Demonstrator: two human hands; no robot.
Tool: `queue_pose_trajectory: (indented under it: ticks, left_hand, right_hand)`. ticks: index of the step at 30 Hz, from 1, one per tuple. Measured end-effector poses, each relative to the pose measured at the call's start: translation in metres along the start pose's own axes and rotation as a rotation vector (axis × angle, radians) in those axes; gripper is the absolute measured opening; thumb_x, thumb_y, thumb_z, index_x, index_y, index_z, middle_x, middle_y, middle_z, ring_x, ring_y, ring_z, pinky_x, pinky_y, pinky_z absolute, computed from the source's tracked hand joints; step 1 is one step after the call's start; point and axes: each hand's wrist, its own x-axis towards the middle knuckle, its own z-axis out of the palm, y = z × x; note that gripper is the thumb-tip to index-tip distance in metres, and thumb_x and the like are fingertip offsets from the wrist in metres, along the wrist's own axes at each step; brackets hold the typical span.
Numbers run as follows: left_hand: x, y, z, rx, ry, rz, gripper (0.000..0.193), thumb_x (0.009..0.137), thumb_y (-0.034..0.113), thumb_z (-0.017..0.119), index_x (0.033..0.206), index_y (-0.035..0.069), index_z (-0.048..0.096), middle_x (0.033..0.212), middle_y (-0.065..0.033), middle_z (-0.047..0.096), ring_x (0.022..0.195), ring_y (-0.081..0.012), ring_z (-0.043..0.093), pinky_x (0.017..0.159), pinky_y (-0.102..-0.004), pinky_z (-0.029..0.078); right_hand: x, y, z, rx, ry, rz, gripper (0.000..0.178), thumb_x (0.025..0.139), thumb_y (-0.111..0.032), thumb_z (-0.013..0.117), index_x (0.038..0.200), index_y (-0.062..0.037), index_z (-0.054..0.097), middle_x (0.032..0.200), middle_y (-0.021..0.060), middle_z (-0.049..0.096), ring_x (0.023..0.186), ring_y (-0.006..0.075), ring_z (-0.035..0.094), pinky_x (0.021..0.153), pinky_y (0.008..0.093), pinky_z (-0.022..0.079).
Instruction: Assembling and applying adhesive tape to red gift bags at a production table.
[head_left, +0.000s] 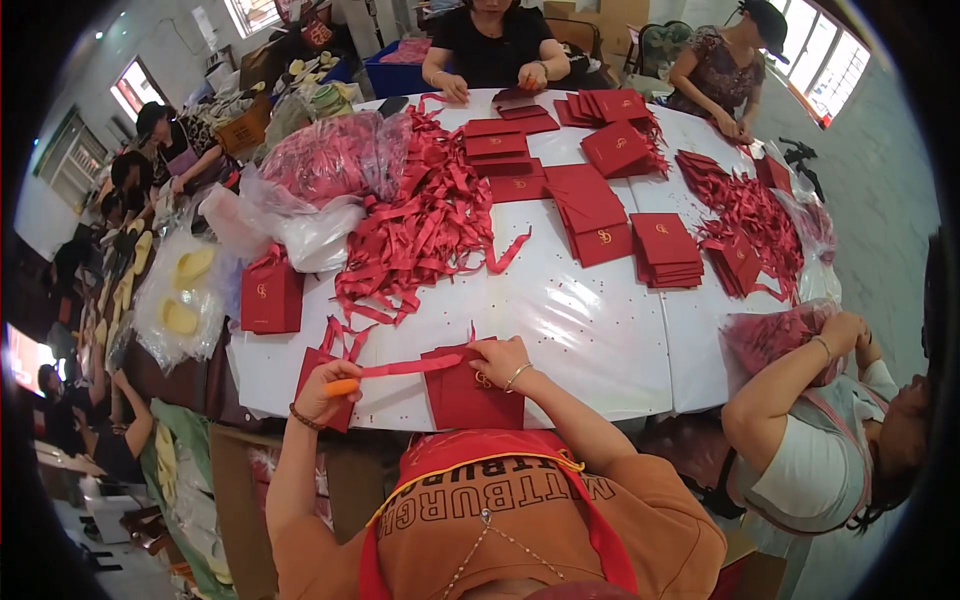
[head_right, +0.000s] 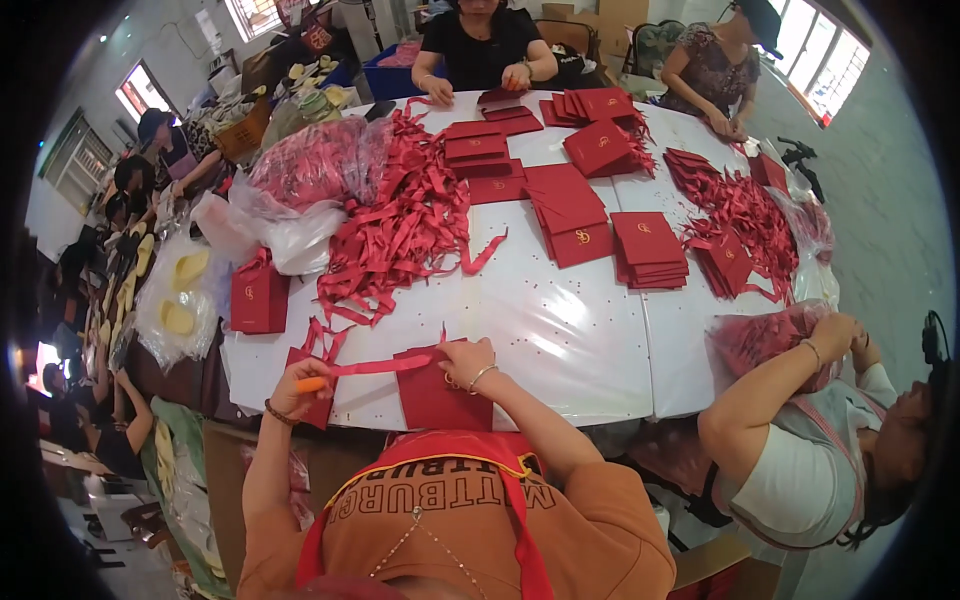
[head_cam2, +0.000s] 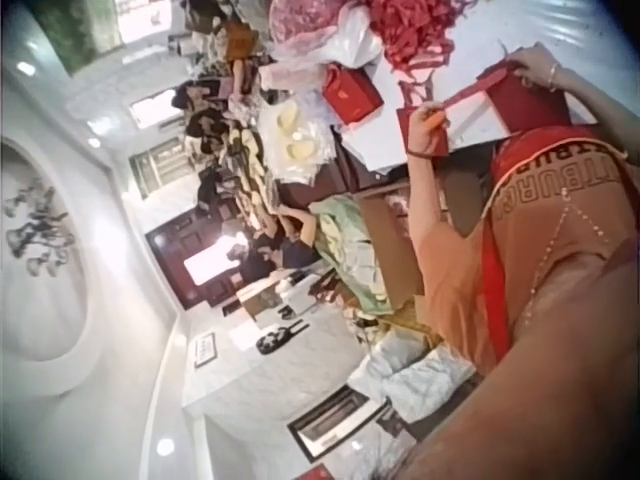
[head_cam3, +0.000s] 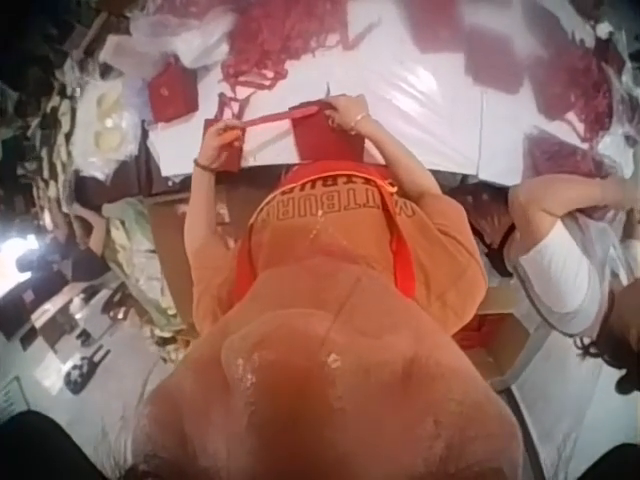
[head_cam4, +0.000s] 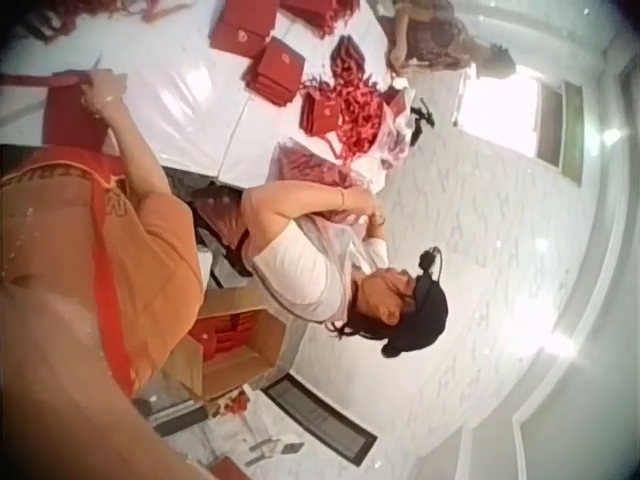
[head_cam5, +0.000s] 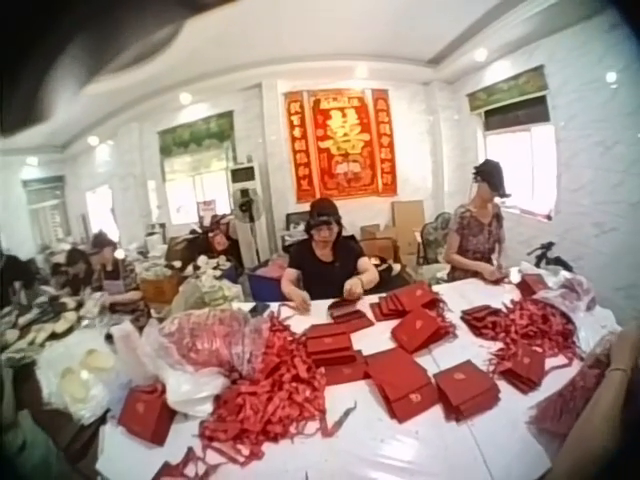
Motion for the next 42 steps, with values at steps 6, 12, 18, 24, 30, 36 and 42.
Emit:
queue_pose_trajectory:
  ticks: [6,12,18,24,30,36,42]
  left_hand:
    - [0.01,0.005,0.021,-0.295,0.097,0.27,0.029,0.082,0.004,0.054,0.11,0.0,0.052,0.088,-0.0074,0.056,0.072,-0.0146,0.054,0.069,-0.0271,0.046]
    - [0.034,0.017,0.026,-0.5,0.001,0.379,0.028,0.087,0.005,0.045,0.115,-0.002,0.047,0.088,-0.0064,0.055,0.073,-0.0122,0.052,0.067,-0.0253,0.045]
    - [0.066,0.029,0.068,-0.41,0.031,0.398,0.031,0.087,0.006,0.044,0.117,-0.003,0.046,0.091,-0.0053,0.055,0.079,-0.0114,0.051,0.07,-0.0235,0.043]
    - [0.084,0.038,0.094,0.453,0.198,0.466,0.023,0.088,0.016,0.046,0.098,0.0,0.059,0.085,-0.0037,0.058,0.079,-0.0084,0.053,0.071,-0.021,0.043]
    - [0.125,-0.041,0.106,0.971,0.029,0.111,0.023,0.084,0.017,0.049,0.102,0.006,0.059,0.08,-0.0092,0.062,0.068,-0.0192,0.059,0.062,-0.0294,0.046]
    - [0.127,-0.073,0.1,1.523,-0.056,0.113,0.023,0.083,0.017,0.046,0.099,0.008,0.06,0.084,-0.0161,0.061,0.078,-0.0317,0.058,0.067,-0.0407,0.045]
    - [0.13,-0.069,0.09,1.423,-0.08,0.279,0.021,0.084,0.018,0.047,0.096,0.006,0.06,0.089,-0.0156,0.061,0.08,-0.0302,0.058,0.071,-0.0371,0.045]
  right_hand:
    - [0.002,-0.001,0.001,-0.023,-0.019,-0.007,0.032,0.078,-0.033,0.054,0.107,-0.0173,0.056,0.088,0.0049,0.064,0.08,0.022,0.06,0.071,0.0377,0.037]
    - [-0.009,-0.011,0.0,0.004,-0.041,0.008,0.031,0.079,-0.031,0.054,0.106,-0.0167,0.056,0.09,0.0048,0.063,0.083,0.0211,0.06,0.076,0.0399,0.034]
    - [-0.002,-0.006,0.011,-0.063,0.006,-0.038,0.029,0.076,-0.032,0.056,0.102,-0.0188,0.058,0.086,0.0066,0.063,0.08,0.0231,0.06,0.07,0.0409,0.039]
    - [0.004,0.009,0.012,0.12,0.143,-0.059,0.028,0.071,-0.027,0.064,0.091,-0.0094,0.055,0.081,0.01,0.06,0.079,0.0278,0.058,0.068,0.0411,0.04]
    - [0.0,0.016,0.014,0.16,0.23,-0.124,0.032,0.065,-0.027,0.069,0.091,-0.0104,0.058,0.087,0.0084,0.054,0.082,0.0277,0.053,0.07,0.0393,0.041]
    - [-0.035,0.012,-0.026,-0.167,0.338,-0.028,0.034,0.061,-0.027,0.072,0.09,-0.0113,0.062,0.093,0.0067,0.049,0.086,0.0264,0.047,0.071,0.0375,0.042]
    - [-0.036,0.027,-0.021,0.148,0.275,0.104,0.029,0.061,-0.019,0.073,0.085,-0.0097,0.059,0.094,0.0082,0.048,0.087,0.0268,0.048,0.07,0.036,0.044]
